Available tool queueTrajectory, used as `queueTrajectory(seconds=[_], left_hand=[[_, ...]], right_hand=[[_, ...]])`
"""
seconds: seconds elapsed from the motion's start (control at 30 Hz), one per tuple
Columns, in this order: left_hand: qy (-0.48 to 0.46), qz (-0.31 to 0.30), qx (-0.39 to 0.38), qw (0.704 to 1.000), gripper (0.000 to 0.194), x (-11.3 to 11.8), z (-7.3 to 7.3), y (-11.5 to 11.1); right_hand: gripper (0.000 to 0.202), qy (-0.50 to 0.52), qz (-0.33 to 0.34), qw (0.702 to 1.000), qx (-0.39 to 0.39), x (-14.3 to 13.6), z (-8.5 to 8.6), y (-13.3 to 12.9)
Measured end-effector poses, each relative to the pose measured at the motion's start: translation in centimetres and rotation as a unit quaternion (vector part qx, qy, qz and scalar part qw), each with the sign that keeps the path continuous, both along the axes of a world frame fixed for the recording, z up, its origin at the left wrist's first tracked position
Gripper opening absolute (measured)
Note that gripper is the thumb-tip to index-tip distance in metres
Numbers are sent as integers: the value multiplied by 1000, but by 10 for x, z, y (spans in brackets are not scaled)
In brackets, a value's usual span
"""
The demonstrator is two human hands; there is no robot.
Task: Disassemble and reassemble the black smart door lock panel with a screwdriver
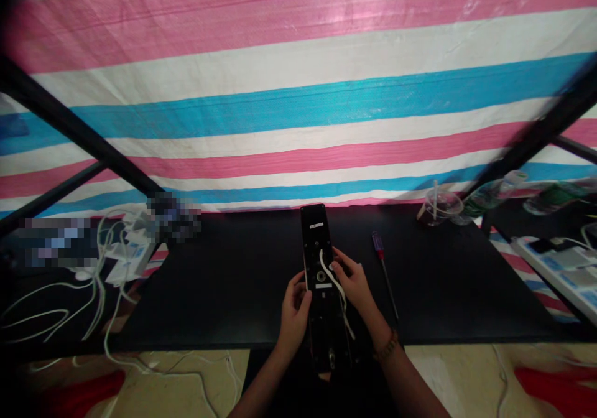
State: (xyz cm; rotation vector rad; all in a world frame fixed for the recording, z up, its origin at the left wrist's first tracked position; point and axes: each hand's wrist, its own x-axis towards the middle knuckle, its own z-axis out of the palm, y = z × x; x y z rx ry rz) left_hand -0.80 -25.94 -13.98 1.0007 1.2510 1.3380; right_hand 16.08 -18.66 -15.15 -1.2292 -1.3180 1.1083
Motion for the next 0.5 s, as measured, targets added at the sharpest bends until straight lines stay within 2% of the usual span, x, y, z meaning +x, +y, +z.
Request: queueTrajectory(seconds=[0.3,0.5], left_hand=[[24,-2,9,1000,40,0,-4,-1],[28,1,6,1000,41,1,-3,-1]], right_hand=[[52,19,9,1000,8,0,5,-6],[55,-10,23,1000,18,3,8,-5]])
